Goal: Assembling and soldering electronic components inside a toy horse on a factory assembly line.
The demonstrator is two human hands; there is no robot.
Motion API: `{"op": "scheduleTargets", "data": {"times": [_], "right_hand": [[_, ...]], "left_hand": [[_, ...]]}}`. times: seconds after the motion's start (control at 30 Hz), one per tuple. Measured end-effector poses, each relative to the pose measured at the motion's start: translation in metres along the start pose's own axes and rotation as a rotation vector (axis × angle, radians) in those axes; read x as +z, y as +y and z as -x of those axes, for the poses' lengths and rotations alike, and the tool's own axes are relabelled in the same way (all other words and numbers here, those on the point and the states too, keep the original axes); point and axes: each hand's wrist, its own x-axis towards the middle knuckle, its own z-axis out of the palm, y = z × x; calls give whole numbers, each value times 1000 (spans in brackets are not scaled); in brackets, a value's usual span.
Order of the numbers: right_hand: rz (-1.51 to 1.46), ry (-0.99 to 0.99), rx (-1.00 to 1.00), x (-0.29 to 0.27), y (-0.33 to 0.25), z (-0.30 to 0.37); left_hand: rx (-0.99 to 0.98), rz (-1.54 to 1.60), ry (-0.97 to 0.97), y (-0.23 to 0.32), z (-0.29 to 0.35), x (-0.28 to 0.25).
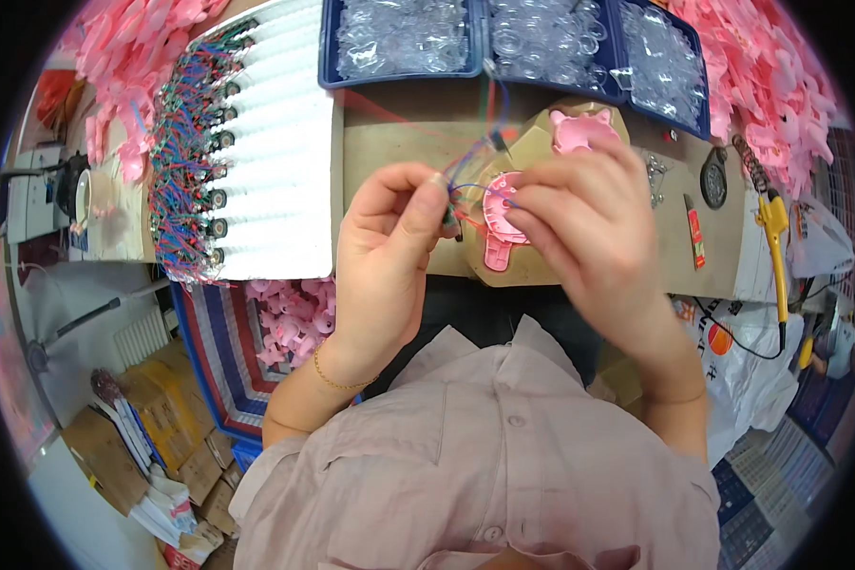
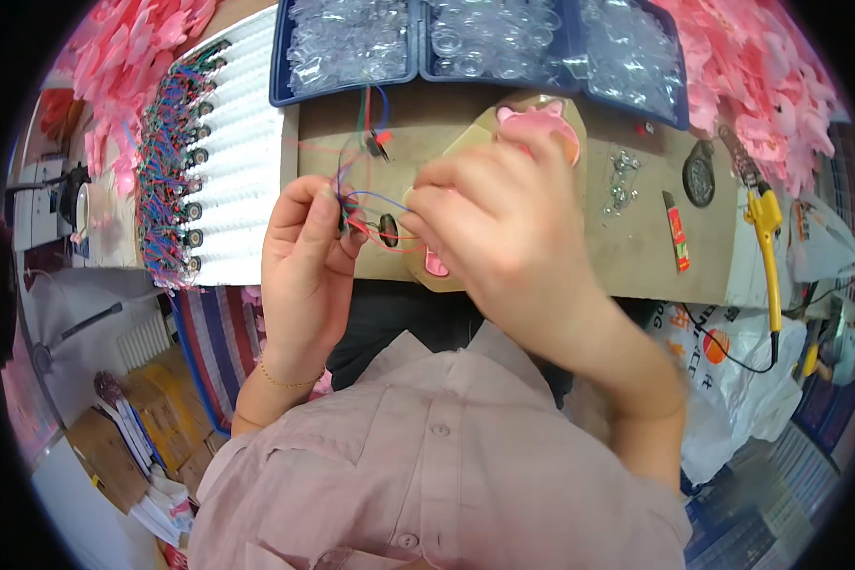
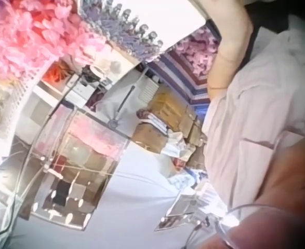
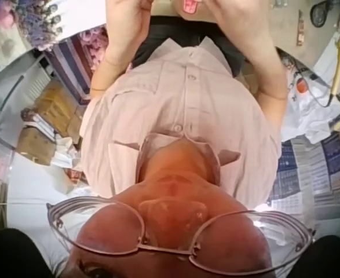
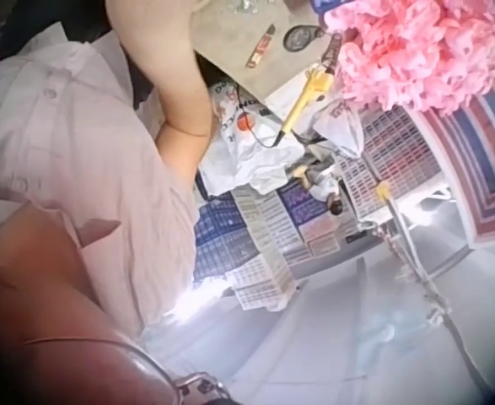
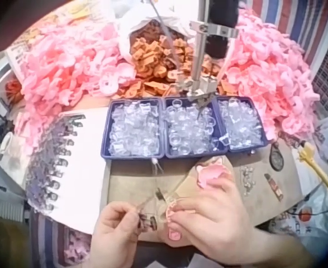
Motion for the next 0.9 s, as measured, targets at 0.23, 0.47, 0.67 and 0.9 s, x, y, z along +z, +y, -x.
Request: {"op": "scheduleTargets", "data": {"times": [0.23, 0.47, 0.67, 0.9], "right_hand": [[-69, -83, 169, 9, -15, 18], [-724, 79, 563, -3, -18, 1], [-558, 198, 302, 15, -24, 10], [-1317, 94, 827, 9, -17, 2]], "left_hand": [[-180, 276, -40, 0, 0, 4], [156, -251, -78, -7, 9, 18], [196, -210, -38, -8, 6, 21], [440, -585, -140, -14, 7, 9]]}}
